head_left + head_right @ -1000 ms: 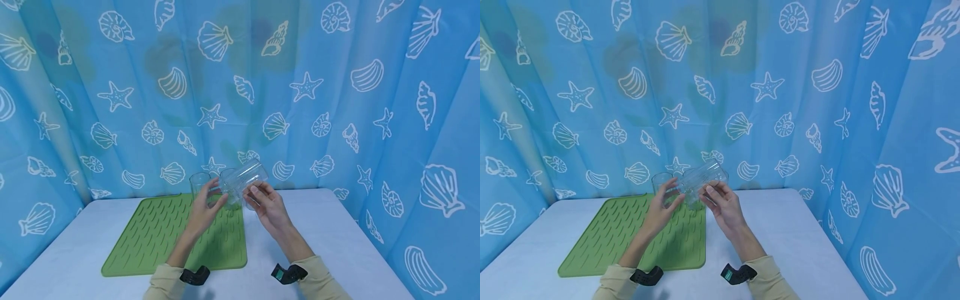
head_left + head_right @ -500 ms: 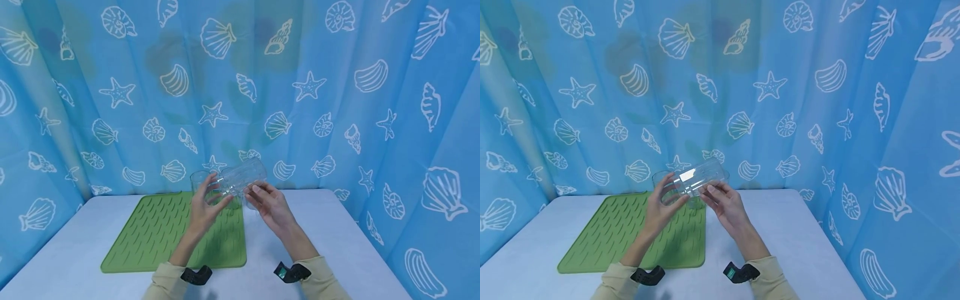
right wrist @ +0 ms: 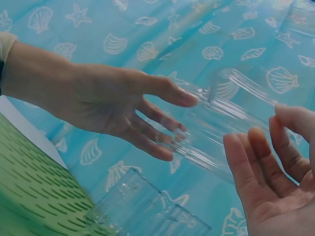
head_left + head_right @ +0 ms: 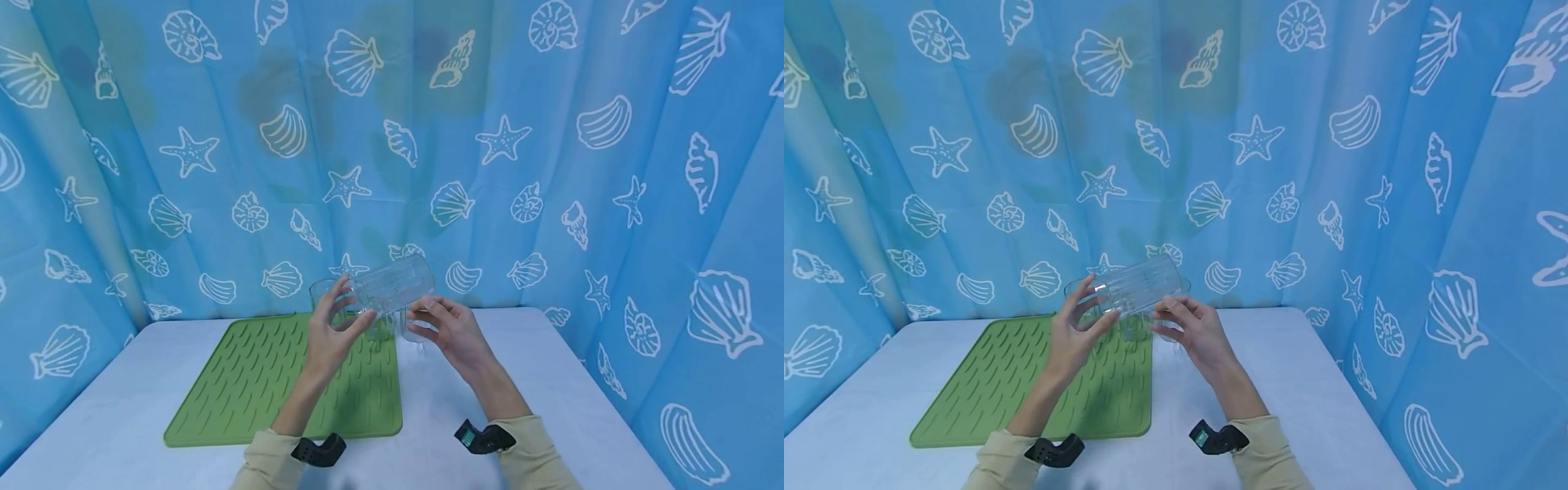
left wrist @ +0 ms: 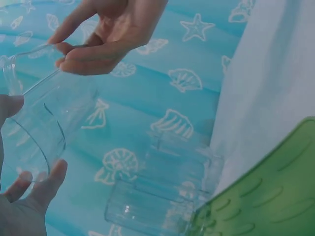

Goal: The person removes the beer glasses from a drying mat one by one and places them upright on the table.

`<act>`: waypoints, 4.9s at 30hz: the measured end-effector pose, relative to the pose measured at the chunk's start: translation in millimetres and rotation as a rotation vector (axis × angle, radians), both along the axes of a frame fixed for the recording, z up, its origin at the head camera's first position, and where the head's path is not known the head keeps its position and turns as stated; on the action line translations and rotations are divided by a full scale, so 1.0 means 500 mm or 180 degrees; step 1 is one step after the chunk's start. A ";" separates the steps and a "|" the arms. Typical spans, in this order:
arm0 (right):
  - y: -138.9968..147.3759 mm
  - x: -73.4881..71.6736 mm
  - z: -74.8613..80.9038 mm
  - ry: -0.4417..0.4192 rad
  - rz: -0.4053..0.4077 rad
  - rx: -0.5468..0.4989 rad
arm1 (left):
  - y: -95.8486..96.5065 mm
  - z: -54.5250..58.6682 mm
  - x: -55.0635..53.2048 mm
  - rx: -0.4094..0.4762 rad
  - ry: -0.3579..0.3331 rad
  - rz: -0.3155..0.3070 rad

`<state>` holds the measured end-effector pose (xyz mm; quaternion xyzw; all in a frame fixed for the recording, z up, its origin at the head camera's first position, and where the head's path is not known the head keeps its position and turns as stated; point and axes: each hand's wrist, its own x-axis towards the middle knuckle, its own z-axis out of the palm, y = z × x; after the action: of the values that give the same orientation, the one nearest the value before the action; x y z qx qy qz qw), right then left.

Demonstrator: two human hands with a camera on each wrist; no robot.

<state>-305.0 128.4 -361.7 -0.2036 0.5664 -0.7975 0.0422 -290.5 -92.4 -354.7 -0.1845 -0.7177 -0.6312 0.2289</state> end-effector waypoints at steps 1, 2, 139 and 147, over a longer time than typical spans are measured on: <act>0.003 0.001 0.002 0.0011 -0.0029 0.0016 | -0.001 -0.004 -0.005 0.0014 -0.0001 0.0000; 0.006 0.001 0.004 0.0019 -0.0051 0.0026 | -0.003 -0.008 -0.011 0.0025 0.0004 -0.0002; 0.052 0.010 0.020 0.1486 -0.0664 0.2134 | -0.260 -0.143 0.039 -0.3442 -0.0922 0.0536; 0.075 -0.027 -0.006 0.1480 -0.0671 0.1990 | -0.281 -0.162 0.044 -0.3795 -0.1595 0.0574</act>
<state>-318.5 165.8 -364.7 -0.2967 0.7939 -0.5194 -0.1092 -268.5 -233.0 -435.7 -0.0662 -0.9891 -0.1272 -0.0349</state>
